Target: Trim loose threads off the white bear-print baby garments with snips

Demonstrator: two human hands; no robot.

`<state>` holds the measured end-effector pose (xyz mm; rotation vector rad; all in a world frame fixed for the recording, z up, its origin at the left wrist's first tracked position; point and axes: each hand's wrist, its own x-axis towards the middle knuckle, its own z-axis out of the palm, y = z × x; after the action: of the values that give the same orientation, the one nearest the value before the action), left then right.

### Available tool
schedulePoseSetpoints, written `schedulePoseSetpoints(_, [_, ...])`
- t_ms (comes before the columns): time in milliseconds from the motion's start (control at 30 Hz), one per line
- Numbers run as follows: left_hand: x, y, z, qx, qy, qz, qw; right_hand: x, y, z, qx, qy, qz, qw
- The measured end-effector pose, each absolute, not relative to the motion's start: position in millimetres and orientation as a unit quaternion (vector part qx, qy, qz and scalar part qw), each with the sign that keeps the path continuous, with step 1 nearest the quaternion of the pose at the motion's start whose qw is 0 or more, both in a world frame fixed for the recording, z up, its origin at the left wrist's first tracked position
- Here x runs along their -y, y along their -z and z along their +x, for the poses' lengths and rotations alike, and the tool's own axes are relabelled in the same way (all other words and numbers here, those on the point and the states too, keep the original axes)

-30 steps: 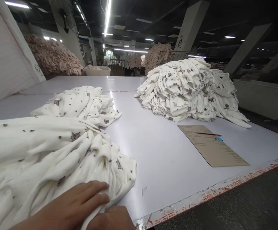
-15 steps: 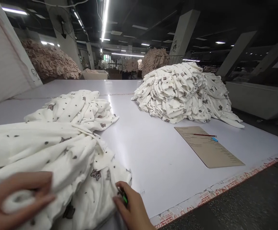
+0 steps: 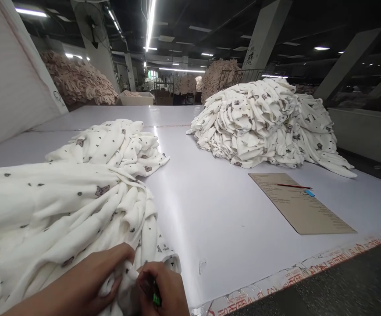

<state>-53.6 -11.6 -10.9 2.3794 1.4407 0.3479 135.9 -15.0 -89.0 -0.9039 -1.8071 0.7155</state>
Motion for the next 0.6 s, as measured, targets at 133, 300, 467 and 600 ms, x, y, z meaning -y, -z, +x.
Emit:
schedulePoseSetpoints(133, [7, 25, -50, -0.536, -0.160, 0.824, 0.091, 9, 90, 138, 0.787, -0.262, -0.320, 0.458])
schedulePoseSetpoints(300, [7, 33, -54, -0.531, -0.206, 0.819, 0.071, 4, 87, 132, 0.759, -0.338, -0.313, 0.461])
schedulePoseSetpoints(467, [10, 30, -56, -0.527, -0.233, 0.814, 0.071, 5, 70, 135, 0.687, -0.401, -0.354, 0.492])
schedulePoseSetpoints(600, [11, 23, -45, -0.542, -0.251, 0.801, 0.045, -1, 64, 146, 0.689, -0.416, -0.405, 0.434])
